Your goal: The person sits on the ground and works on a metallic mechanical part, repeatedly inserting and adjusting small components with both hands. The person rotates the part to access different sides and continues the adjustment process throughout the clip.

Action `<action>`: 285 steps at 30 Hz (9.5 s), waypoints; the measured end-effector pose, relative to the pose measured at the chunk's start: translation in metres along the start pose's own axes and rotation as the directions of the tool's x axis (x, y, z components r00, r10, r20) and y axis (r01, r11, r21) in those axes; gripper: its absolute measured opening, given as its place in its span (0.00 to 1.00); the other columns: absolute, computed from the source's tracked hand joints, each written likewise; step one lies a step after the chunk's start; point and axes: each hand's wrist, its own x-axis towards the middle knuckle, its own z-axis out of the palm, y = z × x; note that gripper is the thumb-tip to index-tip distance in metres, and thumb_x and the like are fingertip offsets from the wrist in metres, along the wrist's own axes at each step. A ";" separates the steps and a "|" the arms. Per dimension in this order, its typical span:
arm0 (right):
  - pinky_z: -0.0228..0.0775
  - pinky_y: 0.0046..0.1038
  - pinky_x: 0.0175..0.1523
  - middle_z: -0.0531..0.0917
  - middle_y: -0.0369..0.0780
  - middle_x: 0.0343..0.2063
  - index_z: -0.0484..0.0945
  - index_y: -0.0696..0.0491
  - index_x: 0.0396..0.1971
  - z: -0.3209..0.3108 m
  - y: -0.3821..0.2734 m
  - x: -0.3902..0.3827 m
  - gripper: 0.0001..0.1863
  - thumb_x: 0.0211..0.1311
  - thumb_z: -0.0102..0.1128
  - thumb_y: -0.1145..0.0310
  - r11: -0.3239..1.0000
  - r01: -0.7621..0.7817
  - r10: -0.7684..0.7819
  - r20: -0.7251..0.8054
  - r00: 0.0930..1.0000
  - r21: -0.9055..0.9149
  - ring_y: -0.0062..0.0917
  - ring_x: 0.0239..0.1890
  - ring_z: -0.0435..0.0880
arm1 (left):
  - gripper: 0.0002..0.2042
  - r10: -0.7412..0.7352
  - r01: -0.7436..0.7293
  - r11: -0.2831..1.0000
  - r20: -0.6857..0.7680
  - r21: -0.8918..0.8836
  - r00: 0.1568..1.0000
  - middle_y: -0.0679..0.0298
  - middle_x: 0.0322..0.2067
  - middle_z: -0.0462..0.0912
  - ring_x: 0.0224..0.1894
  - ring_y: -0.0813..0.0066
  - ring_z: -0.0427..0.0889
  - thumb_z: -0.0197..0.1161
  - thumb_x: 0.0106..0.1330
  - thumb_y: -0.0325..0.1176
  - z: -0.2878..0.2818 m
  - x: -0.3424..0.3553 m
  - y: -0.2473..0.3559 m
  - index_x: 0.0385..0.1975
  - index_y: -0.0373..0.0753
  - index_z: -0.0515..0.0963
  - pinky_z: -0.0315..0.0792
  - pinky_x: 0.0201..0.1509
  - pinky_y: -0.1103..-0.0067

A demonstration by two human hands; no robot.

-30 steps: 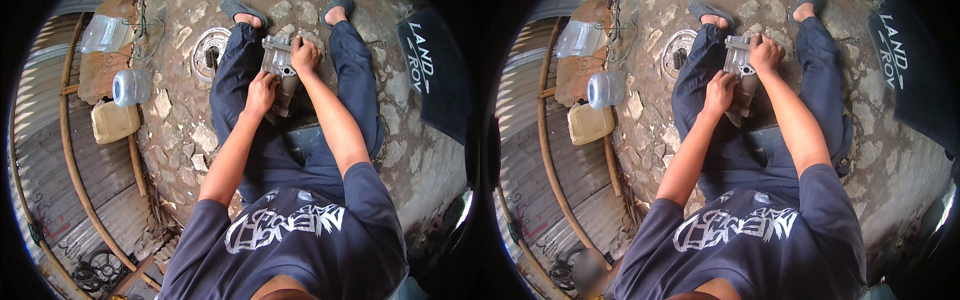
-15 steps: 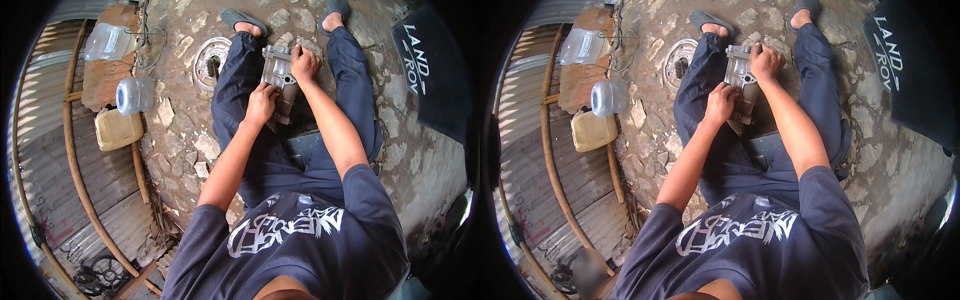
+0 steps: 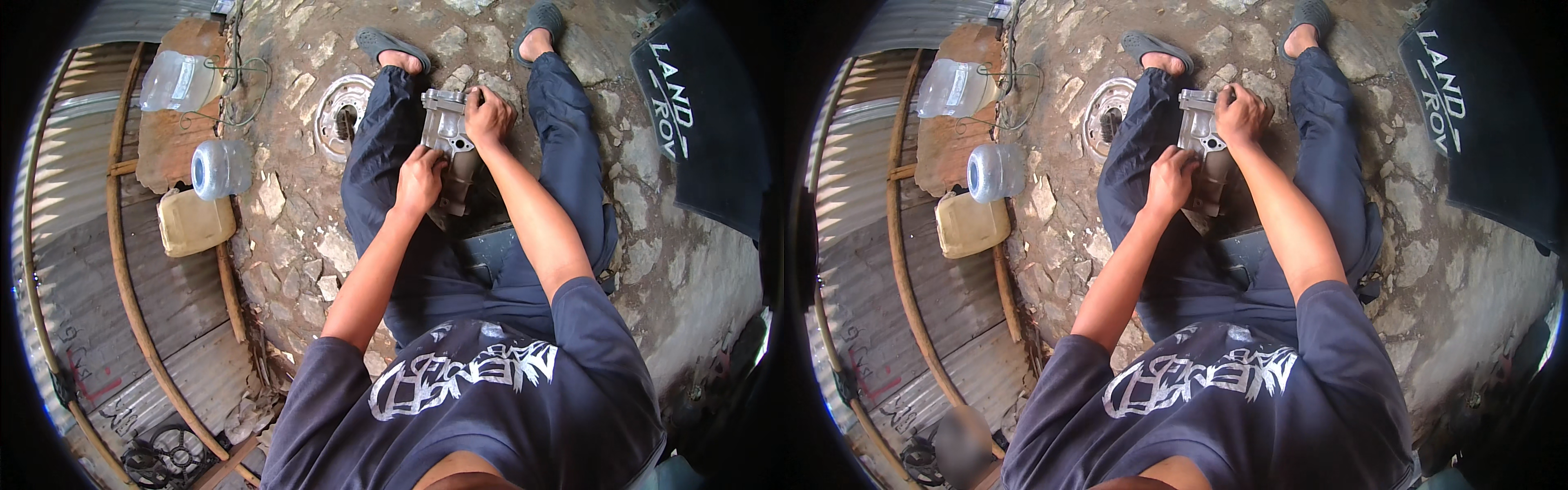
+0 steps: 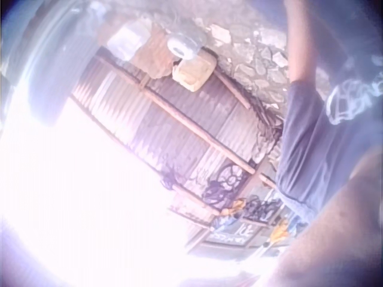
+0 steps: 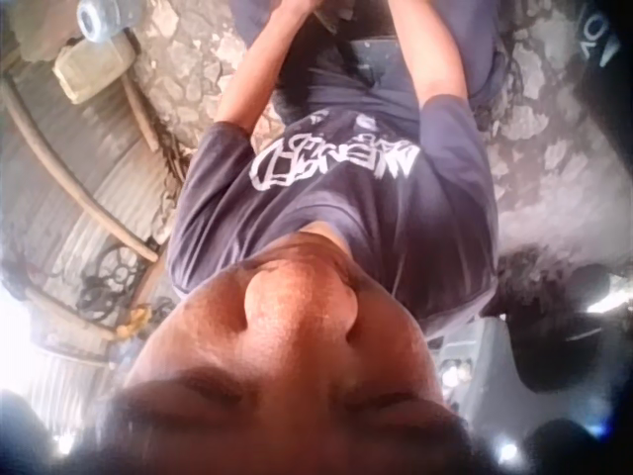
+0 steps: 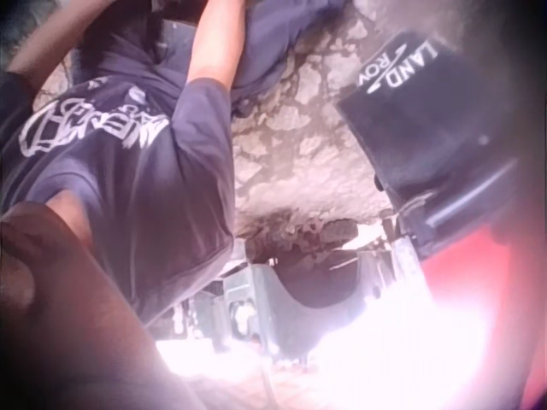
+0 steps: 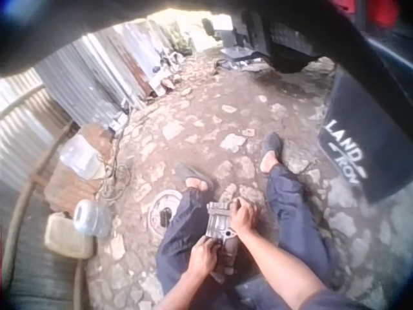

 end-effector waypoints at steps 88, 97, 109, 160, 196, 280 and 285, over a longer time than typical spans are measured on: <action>0.78 0.49 0.48 0.89 0.50 0.34 0.86 0.53 0.31 0.001 -0.001 -0.003 0.14 0.66 0.60 0.57 0.998 -0.030 0.029 0.019 0.999 0.052 0.51 0.39 0.88 | 0.11 -0.005 -0.012 0.996 0.179 0.093 0.984 0.51 0.34 0.85 0.38 0.48 0.87 0.76 0.60 0.29 -0.024 0.010 -0.005 0.42 0.37 0.90 0.80 0.45 0.62; 0.79 0.48 0.47 0.88 0.51 0.33 0.86 0.53 0.31 -0.002 0.002 0.000 0.14 0.66 0.60 0.58 0.996 0.007 -0.008 0.020 1.000 0.088 0.50 0.38 0.88 | 0.10 -0.194 0.194 0.977 0.011 -0.088 0.981 0.57 0.35 0.92 0.35 0.66 0.92 0.77 0.64 0.31 -0.030 0.005 -0.024 0.42 0.35 0.90 0.82 0.42 0.71; 0.78 0.49 0.47 0.88 0.49 0.32 0.86 0.52 0.31 0.003 0.002 -0.002 0.13 0.66 0.61 0.59 0.993 0.023 -0.021 -0.019 1.000 0.112 0.50 0.38 0.88 | 0.13 -0.605 0.534 0.778 -0.166 -0.330 0.779 0.62 0.35 0.94 0.38 0.79 0.90 0.80 0.63 0.37 0.018 0.008 -0.013 0.41 0.37 0.91 0.80 0.47 0.78; 0.78 0.49 0.47 0.87 0.49 0.32 0.84 0.54 0.30 0.007 0.003 -0.003 0.12 0.66 0.60 0.62 0.983 0.054 -0.049 -0.029 0.998 0.176 0.50 0.39 0.87 | 0.15 -0.562 0.537 0.815 -0.071 -0.219 0.824 0.51 0.34 0.91 0.36 0.64 0.91 0.77 0.66 0.38 0.019 0.008 -0.027 0.36 0.31 0.82 0.80 0.45 0.70; 0.75 0.49 0.46 0.85 0.49 0.31 0.83 0.53 0.30 0.007 -0.003 0.000 0.10 0.70 0.57 0.66 0.985 0.052 -0.054 0.009 0.999 0.162 0.52 0.38 0.85 | 0.14 -0.577 0.546 0.780 -0.011 -0.307 0.817 0.66 0.31 0.86 0.28 0.82 0.80 0.78 0.67 0.35 0.028 0.085 -0.042 0.42 0.33 0.83 0.74 0.31 0.82; 0.74 0.48 0.45 0.84 0.49 0.31 0.81 0.55 0.31 0.005 -0.018 -0.011 0.14 0.76 0.50 0.69 0.966 0.136 -0.135 -0.017 0.991 0.221 0.51 0.37 0.84 | 0.11 -0.536 0.605 0.389 0.363 -0.695 0.762 0.69 0.27 0.85 0.27 0.83 0.78 0.80 0.64 0.28 -0.003 0.073 -0.032 0.28 0.39 0.80 0.71 0.33 0.82; 0.74 0.49 0.46 0.84 0.49 0.30 0.81 0.55 0.30 0.004 -0.013 -0.010 0.15 0.77 0.49 0.68 0.963 0.123 -0.126 -0.001 0.992 0.240 0.52 0.38 0.84 | 0.12 -0.597 0.494 0.309 0.239 -0.812 0.766 0.70 0.26 0.85 0.27 0.84 0.77 0.79 0.65 0.28 0.019 0.069 -0.025 0.27 0.41 0.79 0.70 0.33 0.82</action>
